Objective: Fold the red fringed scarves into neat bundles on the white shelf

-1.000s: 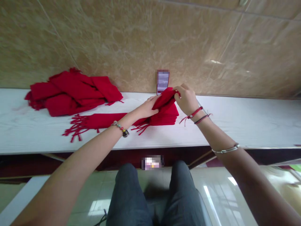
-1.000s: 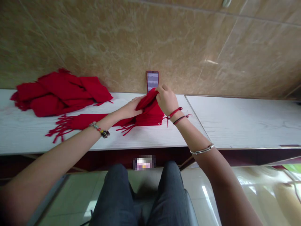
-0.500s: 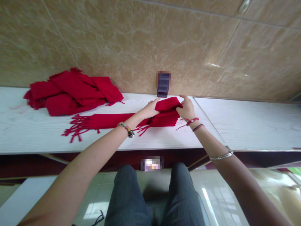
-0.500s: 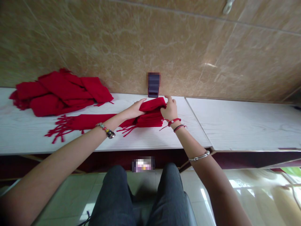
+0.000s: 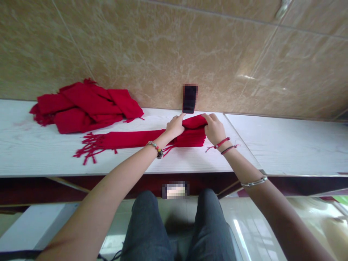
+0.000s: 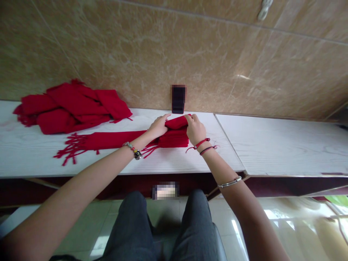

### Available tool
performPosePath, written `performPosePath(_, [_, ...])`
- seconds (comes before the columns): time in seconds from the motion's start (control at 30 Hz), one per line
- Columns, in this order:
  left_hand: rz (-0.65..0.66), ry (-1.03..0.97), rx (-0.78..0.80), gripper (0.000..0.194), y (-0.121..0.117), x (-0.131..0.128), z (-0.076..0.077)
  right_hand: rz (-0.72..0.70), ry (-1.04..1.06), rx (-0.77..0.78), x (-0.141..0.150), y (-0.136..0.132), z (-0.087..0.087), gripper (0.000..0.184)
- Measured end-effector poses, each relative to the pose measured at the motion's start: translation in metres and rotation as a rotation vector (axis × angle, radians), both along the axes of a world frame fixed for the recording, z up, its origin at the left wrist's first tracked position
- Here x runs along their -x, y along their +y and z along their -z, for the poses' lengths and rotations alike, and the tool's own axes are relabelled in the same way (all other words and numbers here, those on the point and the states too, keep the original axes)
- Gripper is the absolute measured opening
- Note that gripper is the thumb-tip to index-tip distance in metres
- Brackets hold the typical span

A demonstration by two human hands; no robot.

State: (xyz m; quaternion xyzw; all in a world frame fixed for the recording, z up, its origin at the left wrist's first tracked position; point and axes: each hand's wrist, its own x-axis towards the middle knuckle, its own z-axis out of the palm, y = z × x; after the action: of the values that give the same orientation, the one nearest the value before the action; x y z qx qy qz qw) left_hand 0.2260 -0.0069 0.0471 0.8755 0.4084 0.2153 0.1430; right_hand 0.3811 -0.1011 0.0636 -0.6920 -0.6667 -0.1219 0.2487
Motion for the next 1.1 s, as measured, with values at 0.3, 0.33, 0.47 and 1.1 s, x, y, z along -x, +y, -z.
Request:
performPosePath(0.3, [0.346,0.174,-0.113,0.074,-0.003,0.022,-0.019,-0.278,-0.097,0.231,-0.038,0.001,-0.001,0.056])
performPosePath(0.33, [0.376,0.209,-0.104,0.074,-0.002,0.028,-0.023,-0.354,-0.095,0.282,-0.047,0.004,-0.008,0.054])
performPosePath(0.47, [0.489,0.294,-0.063,0.061,0.008,0.048,-0.044,-0.432,-0.042,0.274,-0.068,0.039,-0.034,0.045])
performPosePath(1.1, [0.312,0.433,-0.088,0.053,0.1,0.021,-0.022,0.104,-0.662,0.445,-0.068,0.169,0.008,0.057])
